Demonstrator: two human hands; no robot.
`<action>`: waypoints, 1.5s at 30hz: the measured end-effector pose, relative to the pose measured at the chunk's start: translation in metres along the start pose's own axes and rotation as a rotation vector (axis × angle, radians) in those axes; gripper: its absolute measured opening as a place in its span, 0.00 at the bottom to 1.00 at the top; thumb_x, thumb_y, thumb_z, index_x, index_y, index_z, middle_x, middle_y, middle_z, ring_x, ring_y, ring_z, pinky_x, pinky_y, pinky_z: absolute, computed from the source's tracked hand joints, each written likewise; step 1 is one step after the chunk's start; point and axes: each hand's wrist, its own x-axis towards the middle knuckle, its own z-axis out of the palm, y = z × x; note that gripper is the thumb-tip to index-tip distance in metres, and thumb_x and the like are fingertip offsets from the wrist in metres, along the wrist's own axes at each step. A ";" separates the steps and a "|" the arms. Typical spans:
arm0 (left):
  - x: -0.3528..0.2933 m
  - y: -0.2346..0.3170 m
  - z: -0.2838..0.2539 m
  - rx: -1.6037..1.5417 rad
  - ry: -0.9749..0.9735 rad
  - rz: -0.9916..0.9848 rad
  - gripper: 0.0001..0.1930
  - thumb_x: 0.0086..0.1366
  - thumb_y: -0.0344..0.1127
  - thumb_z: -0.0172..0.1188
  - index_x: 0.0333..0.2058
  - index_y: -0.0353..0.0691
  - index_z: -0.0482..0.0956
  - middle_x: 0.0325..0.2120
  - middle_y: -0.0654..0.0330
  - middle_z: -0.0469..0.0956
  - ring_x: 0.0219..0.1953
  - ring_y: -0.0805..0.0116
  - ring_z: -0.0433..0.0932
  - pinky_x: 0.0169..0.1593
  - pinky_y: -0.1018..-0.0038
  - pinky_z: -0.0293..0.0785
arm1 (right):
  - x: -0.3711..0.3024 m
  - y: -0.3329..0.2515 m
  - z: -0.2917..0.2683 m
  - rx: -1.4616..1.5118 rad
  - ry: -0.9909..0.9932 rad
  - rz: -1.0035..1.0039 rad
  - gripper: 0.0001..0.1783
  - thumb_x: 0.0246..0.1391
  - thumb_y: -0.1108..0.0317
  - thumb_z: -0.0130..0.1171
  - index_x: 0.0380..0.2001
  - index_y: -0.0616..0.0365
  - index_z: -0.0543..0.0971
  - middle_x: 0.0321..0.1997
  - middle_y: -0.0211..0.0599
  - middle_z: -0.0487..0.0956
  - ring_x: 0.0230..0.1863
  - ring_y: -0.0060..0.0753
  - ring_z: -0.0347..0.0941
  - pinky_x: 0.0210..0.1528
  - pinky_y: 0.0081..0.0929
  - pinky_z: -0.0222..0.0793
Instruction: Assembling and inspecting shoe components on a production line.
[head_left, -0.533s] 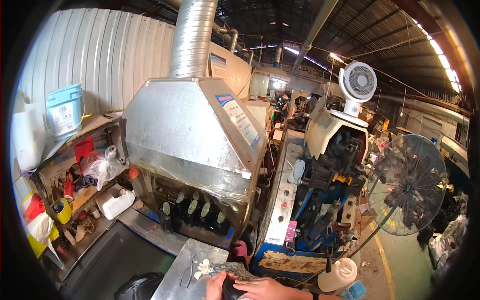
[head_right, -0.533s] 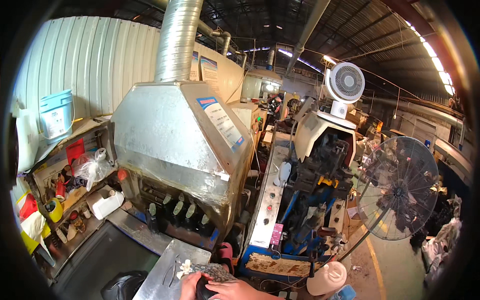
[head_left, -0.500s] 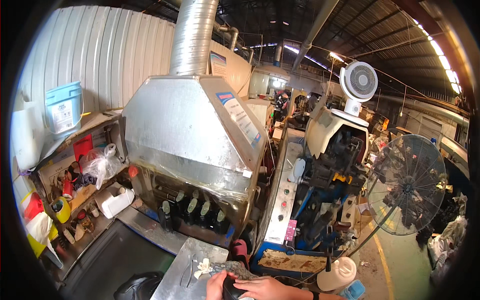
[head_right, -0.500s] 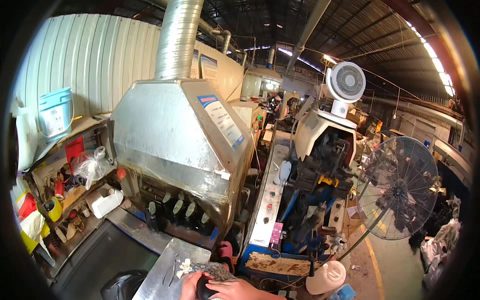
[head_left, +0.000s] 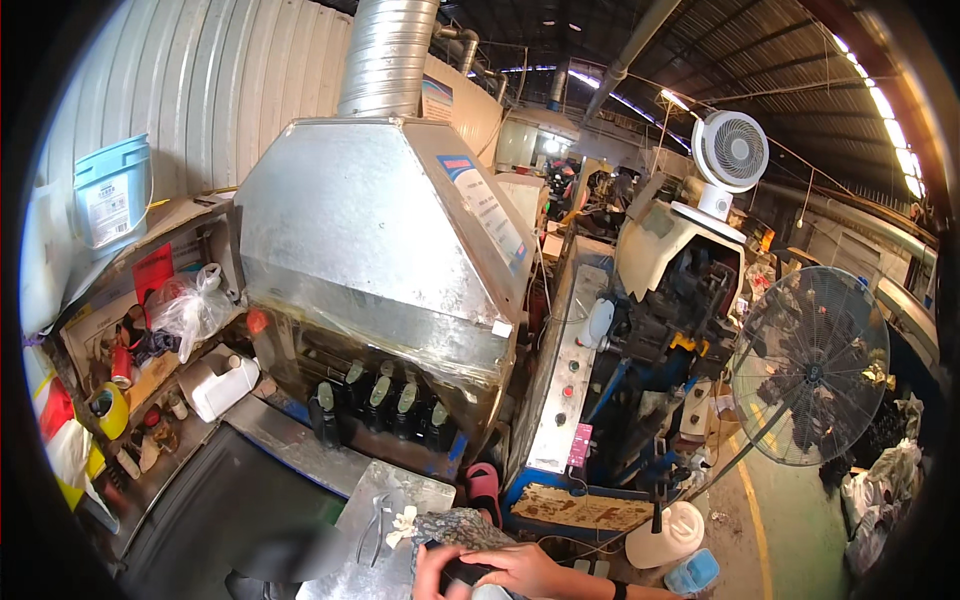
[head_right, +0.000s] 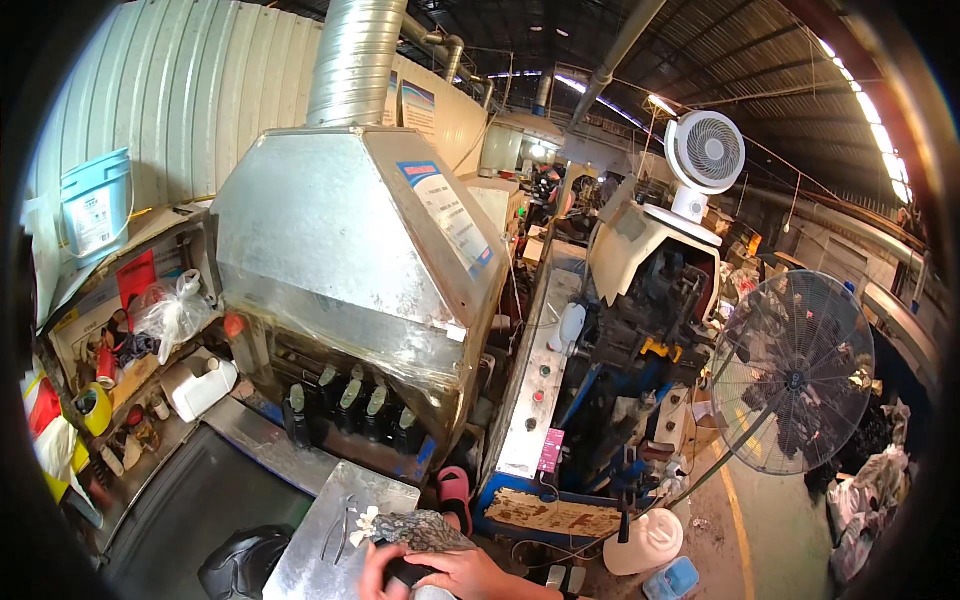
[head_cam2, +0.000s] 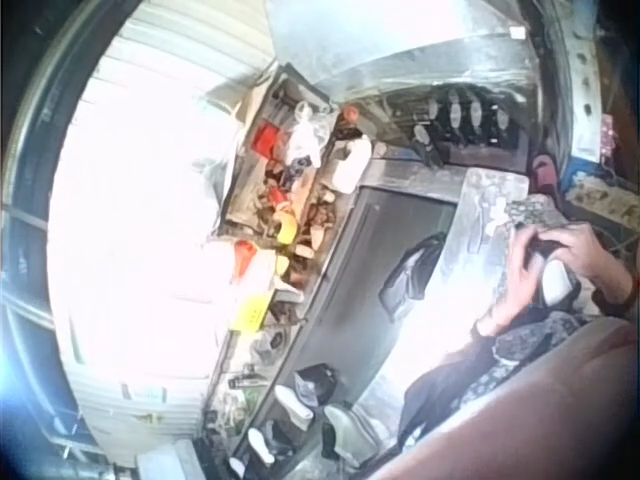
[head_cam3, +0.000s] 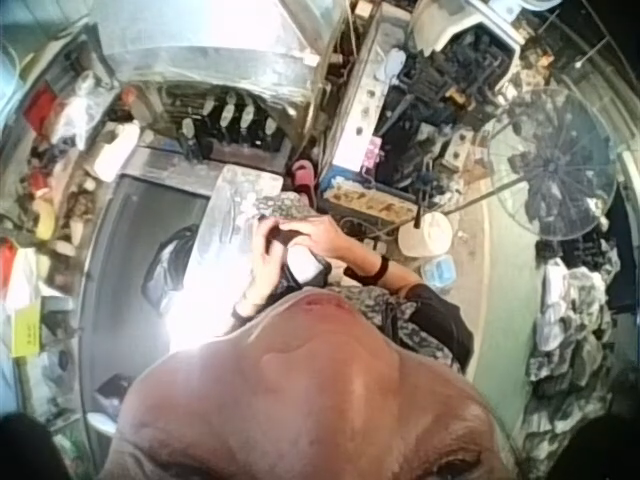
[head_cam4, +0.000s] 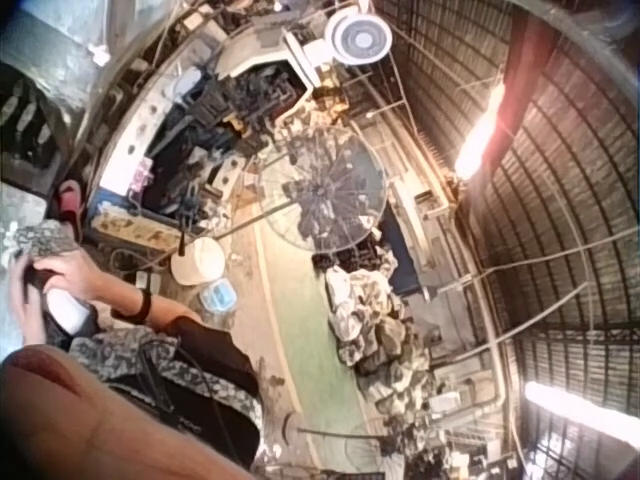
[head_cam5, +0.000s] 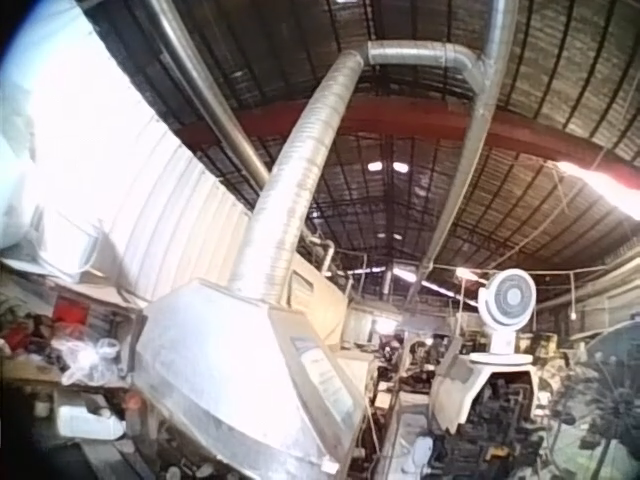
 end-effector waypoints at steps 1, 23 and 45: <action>-0.003 0.015 -0.003 0.256 -0.182 0.293 0.31 0.62 0.39 0.63 0.60 0.33 0.65 0.56 0.44 0.69 0.58 0.46 0.68 0.62 0.57 0.63 | -0.002 -0.001 0.000 0.042 -0.022 0.101 0.17 0.52 0.64 0.63 0.44 0.58 0.82 0.42 0.44 0.83 0.37 0.44 0.82 0.39 0.34 0.78; 0.009 -0.006 -0.004 0.352 -0.279 0.258 0.39 0.51 0.30 0.66 0.63 0.31 0.62 0.63 0.45 0.63 0.67 0.50 0.59 0.70 0.62 0.50 | -0.132 0.053 0.049 0.413 -0.059 0.649 0.22 0.67 0.55 0.49 0.51 0.62 0.75 0.45 0.47 0.79 0.47 0.36 0.74 0.52 0.32 0.67; -0.029 0.038 0.020 -0.018 -0.219 -0.324 0.36 0.51 0.28 0.67 0.59 0.31 0.64 0.60 0.43 0.62 0.64 0.49 0.59 0.68 0.59 0.53 | -0.101 0.082 0.022 0.500 -0.404 0.696 0.44 0.66 0.34 0.23 0.58 0.62 0.73 0.48 0.48 0.79 0.48 0.40 0.75 0.55 0.33 0.67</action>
